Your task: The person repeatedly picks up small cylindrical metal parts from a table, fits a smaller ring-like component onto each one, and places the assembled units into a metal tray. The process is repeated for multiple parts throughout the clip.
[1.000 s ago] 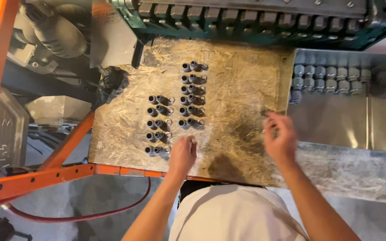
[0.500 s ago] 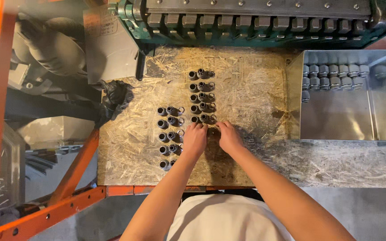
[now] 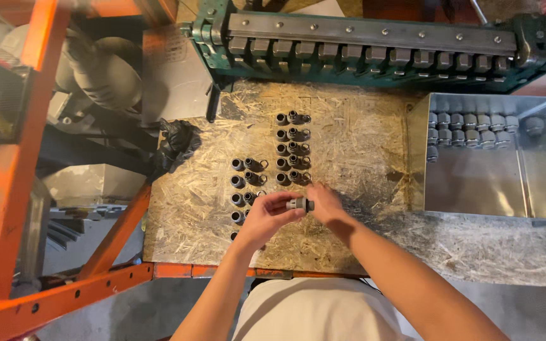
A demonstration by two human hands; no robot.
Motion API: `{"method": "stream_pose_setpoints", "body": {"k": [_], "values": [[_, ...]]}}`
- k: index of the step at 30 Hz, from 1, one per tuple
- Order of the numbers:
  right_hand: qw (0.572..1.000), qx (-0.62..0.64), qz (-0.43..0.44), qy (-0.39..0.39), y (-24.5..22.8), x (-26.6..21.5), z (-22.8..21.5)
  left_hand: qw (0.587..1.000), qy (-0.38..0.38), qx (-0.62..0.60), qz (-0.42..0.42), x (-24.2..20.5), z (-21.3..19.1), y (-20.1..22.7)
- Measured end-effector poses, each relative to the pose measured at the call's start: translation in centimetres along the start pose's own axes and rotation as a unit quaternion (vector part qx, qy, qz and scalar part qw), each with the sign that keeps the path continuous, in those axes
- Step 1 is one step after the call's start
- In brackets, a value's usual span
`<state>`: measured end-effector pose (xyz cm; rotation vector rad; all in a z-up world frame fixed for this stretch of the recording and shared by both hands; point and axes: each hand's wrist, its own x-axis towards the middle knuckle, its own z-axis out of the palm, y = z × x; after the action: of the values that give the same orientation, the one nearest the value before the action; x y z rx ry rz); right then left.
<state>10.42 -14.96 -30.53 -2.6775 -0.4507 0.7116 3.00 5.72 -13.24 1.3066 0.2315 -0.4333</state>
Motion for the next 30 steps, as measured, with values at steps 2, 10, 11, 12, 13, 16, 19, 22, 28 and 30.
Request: {"method": "stream_pose_setpoints", "body": {"k": [2,10,11,12,13,16,19,22,28,30], "values": [[1.0,0.01,-0.001,0.001,-0.1,-1.0,-1.6,1.0,-0.004,-0.013,0.018,-0.1,-0.2,0.0],[0.841,0.532,0.052,0.087,1.1,-9.7,-10.6,0.996,-0.004,-0.035,0.081,-0.1,0.4,1.3],[0.819,0.563,0.024,0.111,-0.4,-11.7,-13.1,0.994,0.0,-0.048,0.095,-0.3,1.0,1.9],[0.794,0.593,-0.005,0.135,-1.9,-13.8,-15.6,0.992,0.003,-0.061,0.109,-0.6,1.5,2.6],[0.794,0.592,-0.003,0.137,-2.3,-14.7,-16.3,0.992,0.001,-0.061,0.108,-0.9,2.3,3.3],[0.758,0.622,-0.099,0.17,-4.0,-17.3,-18.2,0.991,-0.016,-0.061,0.117,-1.8,4.1,5.2],[0.756,0.614,-0.116,0.197,-6.0,-19.0,-19.9,0.989,-0.034,-0.07,0.129,-2.3,5.5,6.3],[0.752,0.606,-0.139,0.22,-6.5,-19.6,-20.1,0.987,-0.042,-0.061,0.139,-2.7,6.0,7.0],[0.791,0.522,-0.181,0.264,-8.3,-21.7,-22.6,0.99,-0.044,-0.064,0.118,-3.7,6.5,7.9],[0.815,0.439,-0.223,0.305,-8.5,-22.1,-23.3,0.992,-0.027,-0.095,0.082,-4.0,6.7,8.2]]}}
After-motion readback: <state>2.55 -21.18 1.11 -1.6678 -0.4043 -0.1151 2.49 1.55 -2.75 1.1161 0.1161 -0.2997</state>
